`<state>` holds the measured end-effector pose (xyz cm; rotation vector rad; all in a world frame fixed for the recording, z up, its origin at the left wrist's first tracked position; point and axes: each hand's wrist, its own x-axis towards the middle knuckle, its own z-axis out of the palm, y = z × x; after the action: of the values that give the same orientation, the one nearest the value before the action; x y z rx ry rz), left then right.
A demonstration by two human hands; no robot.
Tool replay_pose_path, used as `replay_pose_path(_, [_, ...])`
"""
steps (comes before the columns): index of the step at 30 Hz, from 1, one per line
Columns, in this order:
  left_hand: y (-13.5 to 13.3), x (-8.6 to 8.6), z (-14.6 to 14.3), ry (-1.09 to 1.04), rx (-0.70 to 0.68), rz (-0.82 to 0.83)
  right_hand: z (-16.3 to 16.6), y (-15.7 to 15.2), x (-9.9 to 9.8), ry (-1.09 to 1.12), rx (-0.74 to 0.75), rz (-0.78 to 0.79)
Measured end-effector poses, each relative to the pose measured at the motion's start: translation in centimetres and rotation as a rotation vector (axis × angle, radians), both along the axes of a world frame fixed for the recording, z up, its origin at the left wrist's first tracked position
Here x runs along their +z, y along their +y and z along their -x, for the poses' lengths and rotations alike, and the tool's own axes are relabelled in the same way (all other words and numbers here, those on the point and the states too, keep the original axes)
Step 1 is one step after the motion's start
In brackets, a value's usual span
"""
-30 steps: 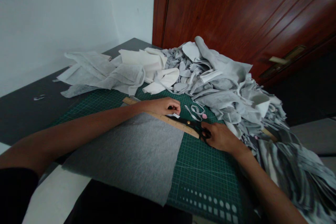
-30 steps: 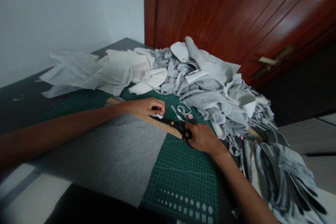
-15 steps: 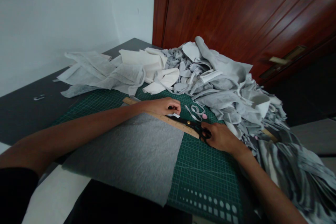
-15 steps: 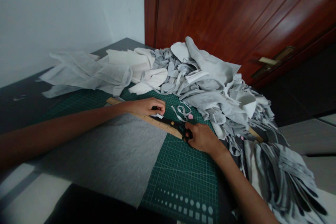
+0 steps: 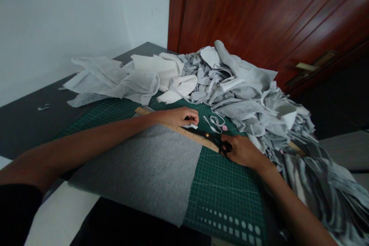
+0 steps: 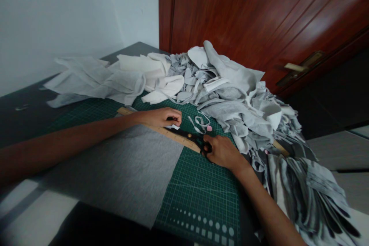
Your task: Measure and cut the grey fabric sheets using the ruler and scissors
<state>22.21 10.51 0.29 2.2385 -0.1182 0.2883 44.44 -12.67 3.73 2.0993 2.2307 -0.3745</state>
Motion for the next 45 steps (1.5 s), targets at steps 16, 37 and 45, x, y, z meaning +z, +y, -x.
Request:
replay_pose_path(16, [-0.11,0.12,0.00,0.011,0.001,0.032,-0.41,0.12,-0.24,0.063,-0.014,-0.007])
replay_pose_path(37, [0.07,-0.16,-0.13,-0.028,-0.021,0.024,-0.36,0.18,-0.23,0.025,-0.016,-0.008])
replay_pose_path(45, [0.01,0.01,-0.06,-0.006,-0.009,0.029,-0.18,0.18,-0.06,0.023,-0.020,0.000])
